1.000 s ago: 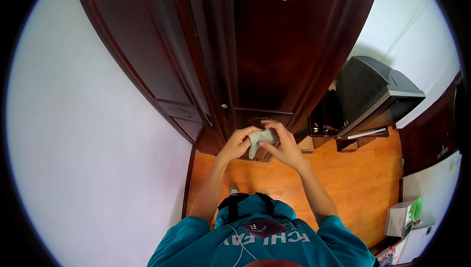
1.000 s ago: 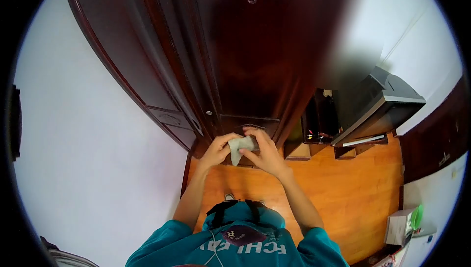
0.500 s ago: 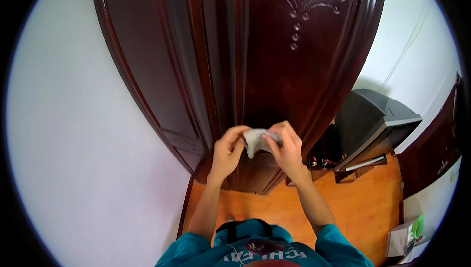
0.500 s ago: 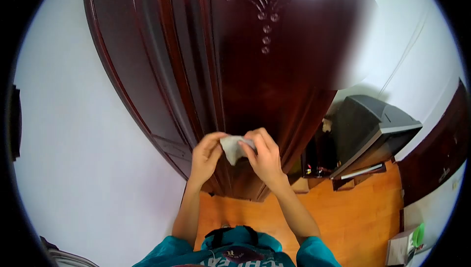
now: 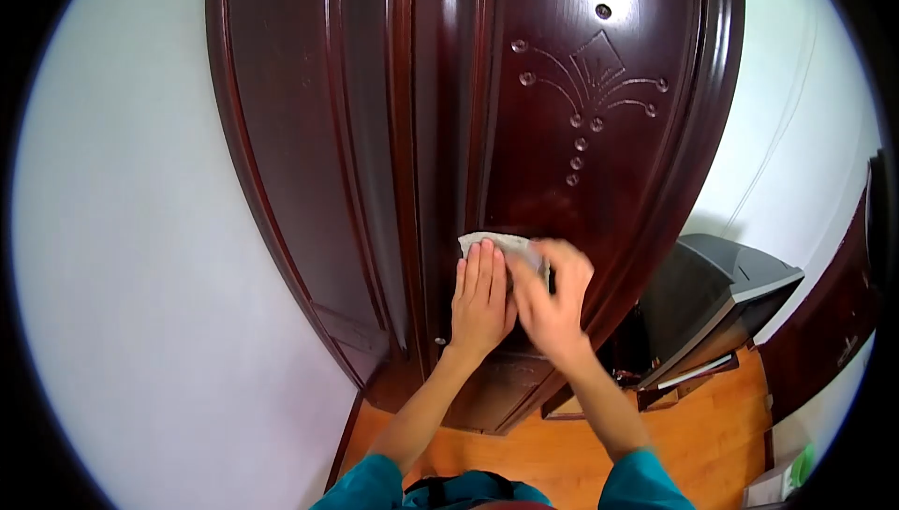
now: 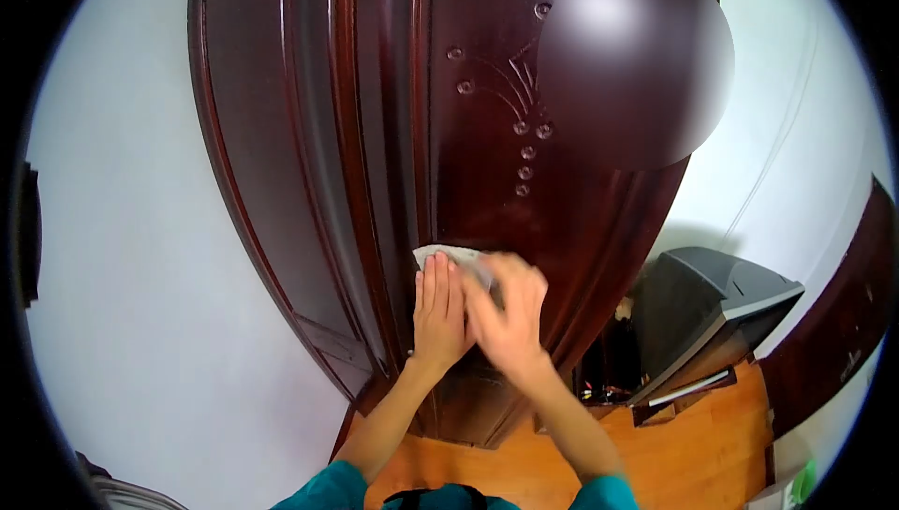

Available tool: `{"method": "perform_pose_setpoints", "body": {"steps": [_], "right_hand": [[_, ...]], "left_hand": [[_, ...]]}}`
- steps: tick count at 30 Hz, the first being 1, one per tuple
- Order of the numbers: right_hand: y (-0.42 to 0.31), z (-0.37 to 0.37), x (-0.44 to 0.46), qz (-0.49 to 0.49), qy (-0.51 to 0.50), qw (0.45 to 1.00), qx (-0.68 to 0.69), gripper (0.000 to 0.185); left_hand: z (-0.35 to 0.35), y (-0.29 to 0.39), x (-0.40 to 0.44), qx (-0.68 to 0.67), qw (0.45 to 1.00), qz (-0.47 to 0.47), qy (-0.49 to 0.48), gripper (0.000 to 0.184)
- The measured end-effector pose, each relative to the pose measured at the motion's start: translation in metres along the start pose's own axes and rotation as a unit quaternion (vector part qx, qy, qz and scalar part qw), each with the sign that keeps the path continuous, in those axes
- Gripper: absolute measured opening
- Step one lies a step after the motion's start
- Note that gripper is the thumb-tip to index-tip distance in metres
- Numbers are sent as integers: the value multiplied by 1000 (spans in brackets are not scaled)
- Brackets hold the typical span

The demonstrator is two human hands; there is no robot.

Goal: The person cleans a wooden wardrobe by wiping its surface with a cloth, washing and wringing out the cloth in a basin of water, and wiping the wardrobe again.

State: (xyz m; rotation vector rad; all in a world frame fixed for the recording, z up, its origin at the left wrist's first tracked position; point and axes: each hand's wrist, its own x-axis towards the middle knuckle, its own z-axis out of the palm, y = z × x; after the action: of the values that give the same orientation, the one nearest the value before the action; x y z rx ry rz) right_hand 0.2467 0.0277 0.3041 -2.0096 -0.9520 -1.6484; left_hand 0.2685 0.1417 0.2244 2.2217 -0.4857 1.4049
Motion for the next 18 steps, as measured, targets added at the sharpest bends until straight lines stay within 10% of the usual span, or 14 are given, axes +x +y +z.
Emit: {"method": "perform_pose_setpoints", "body": {"steps": [18], "right_hand": [[21,34,53,34,-66,997,-38,59]], "left_hand": [[-21,-4,120,169,982,49,64,49]]}}
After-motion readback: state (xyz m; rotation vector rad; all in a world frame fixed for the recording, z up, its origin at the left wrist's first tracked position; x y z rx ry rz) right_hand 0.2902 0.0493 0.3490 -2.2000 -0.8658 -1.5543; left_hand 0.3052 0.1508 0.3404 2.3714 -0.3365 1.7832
